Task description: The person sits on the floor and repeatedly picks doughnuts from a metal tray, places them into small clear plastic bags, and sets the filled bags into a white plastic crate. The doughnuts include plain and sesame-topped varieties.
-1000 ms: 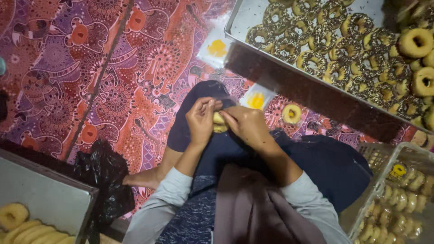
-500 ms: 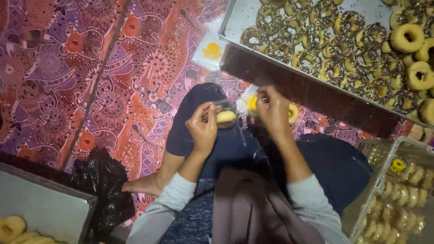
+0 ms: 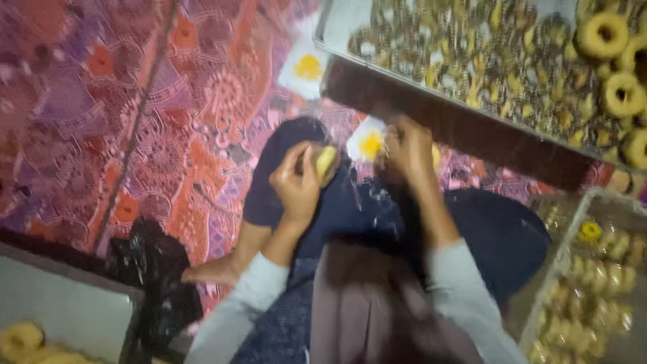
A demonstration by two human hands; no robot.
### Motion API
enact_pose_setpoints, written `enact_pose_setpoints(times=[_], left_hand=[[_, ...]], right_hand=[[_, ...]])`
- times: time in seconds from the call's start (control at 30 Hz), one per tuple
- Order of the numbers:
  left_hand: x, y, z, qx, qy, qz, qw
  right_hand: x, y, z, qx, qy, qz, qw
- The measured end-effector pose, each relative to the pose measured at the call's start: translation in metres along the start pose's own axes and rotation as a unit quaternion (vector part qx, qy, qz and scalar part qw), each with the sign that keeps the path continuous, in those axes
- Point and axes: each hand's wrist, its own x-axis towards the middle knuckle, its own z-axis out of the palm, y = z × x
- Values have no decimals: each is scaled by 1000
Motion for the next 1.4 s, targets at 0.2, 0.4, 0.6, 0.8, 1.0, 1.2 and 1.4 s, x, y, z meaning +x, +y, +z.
enact_pose_setpoints(times=[0.2,0.4,0.6,0.8,1.0,1.2,1.4], left_hand=[[-10,4,-4,125,-34,167,977],[6,-74,-17,-170,-78,-225,956],[19,-86,-26,-47,-166,-182,968],[30,-66,-27,-37,-181,-166,969],[19,-55,-20,-170,-79,-186,964],[0,-46,-5,-135,-26,-59,989],[-31,-82,26,153,-104,45,982]], right_hand=[[-69,20,94,479,-126,76,865],[-46,18,105,458,-244,158,840],[-37,-5,83,240,-213,42,946],[-28,-32,74,338,-41,82,937],[-25,-54,57,200,73,-57,975],[-20,-62,48,121,31,-53,991],[-49,53,72,187,87,9,978]])
